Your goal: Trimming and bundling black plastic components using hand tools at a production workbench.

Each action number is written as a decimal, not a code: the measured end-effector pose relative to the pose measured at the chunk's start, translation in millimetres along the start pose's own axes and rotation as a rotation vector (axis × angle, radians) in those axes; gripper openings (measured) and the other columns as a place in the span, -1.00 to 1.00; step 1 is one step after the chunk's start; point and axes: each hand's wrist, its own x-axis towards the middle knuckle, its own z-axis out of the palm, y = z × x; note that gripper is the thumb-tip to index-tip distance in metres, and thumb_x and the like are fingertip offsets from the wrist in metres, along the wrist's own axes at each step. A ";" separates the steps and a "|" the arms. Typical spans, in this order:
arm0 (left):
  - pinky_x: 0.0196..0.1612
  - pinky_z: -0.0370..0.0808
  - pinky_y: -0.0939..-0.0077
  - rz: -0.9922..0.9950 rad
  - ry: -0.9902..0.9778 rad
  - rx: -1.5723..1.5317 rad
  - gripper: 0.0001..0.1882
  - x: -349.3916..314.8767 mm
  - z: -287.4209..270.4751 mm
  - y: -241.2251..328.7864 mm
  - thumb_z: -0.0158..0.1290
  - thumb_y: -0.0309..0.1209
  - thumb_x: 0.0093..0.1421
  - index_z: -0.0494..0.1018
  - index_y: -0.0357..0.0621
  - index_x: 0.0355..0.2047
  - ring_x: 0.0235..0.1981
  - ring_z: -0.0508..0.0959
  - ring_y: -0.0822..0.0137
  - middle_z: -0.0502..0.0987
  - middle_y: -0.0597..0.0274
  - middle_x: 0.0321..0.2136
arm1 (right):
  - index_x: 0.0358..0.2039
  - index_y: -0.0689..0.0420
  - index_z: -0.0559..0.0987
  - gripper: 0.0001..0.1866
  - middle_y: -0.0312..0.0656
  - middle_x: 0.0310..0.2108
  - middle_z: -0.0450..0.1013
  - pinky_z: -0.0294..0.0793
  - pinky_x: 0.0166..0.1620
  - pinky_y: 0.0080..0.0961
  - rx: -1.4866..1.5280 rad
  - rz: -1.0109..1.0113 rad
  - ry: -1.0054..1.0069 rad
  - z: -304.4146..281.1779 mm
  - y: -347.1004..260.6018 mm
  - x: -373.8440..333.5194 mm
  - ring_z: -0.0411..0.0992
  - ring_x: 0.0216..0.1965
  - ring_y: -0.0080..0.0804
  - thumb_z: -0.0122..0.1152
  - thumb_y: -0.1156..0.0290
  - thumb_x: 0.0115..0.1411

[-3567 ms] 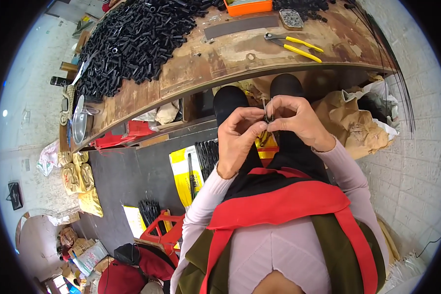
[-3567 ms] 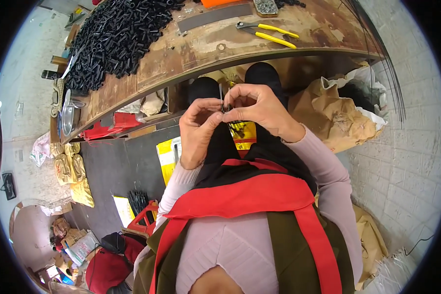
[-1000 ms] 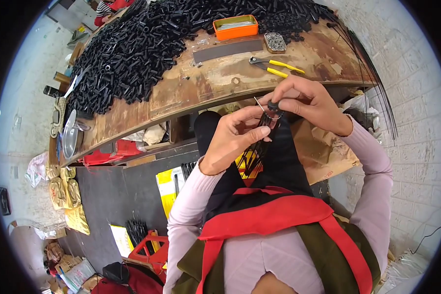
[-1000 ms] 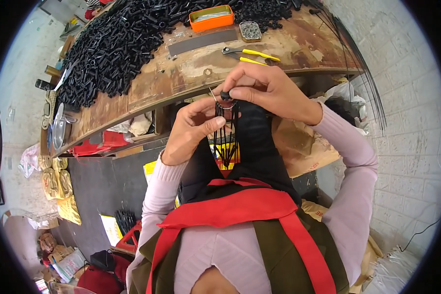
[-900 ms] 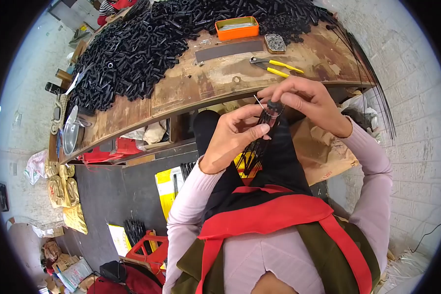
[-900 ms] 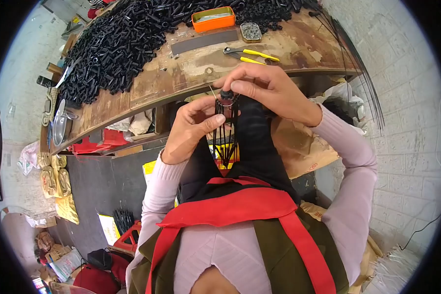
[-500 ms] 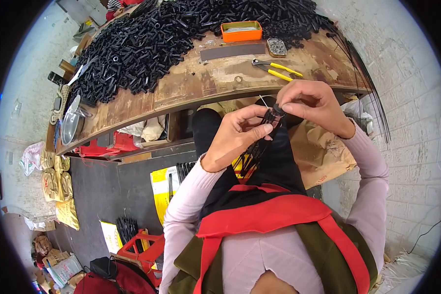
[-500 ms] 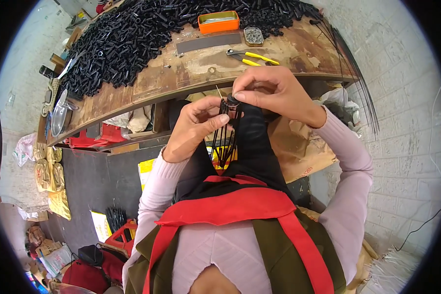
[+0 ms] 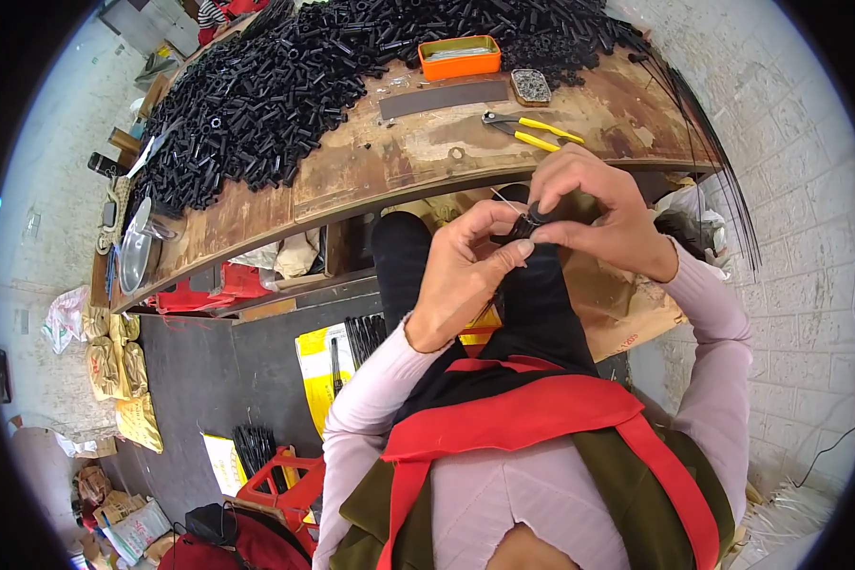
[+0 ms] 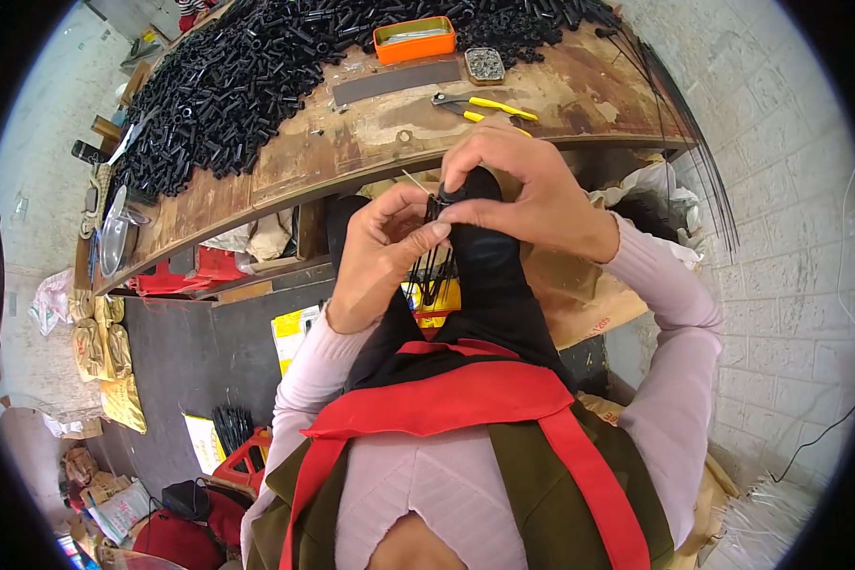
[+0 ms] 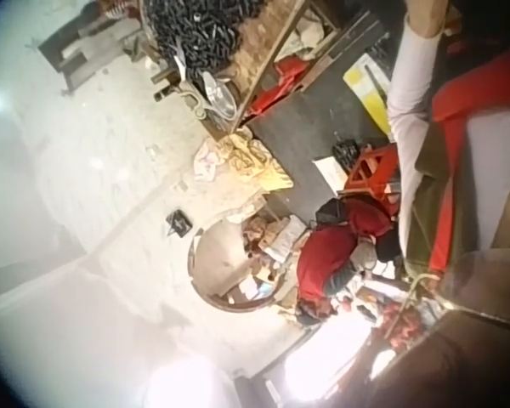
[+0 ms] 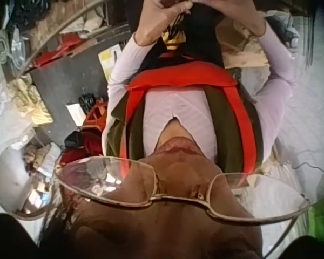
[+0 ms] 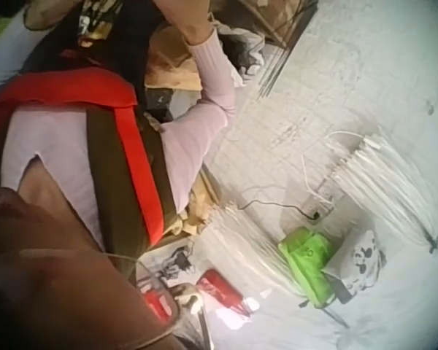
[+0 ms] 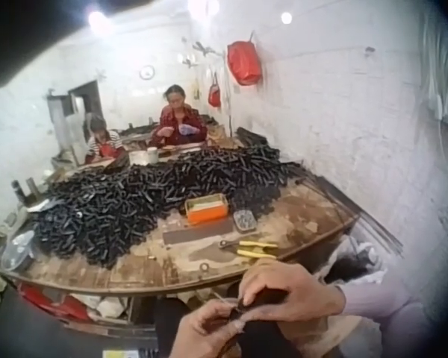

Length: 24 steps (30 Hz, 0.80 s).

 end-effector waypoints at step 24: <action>-0.23 0.47 0.65 -0.048 -0.004 -0.030 -0.85 30.3 43.6 -23.0 0.14 -0.51 0.22 0.54 -0.35 -0.24 -0.37 0.51 0.54 0.58 0.26 -0.40 | -0.46 0.18 0.58 -0.77 -0.09 -0.31 0.55 0.43 -0.02 -0.41 0.545 0.342 0.174 -31.1 31.7 -55.0 0.44 -0.11 -0.30 0.45 0.67 -0.14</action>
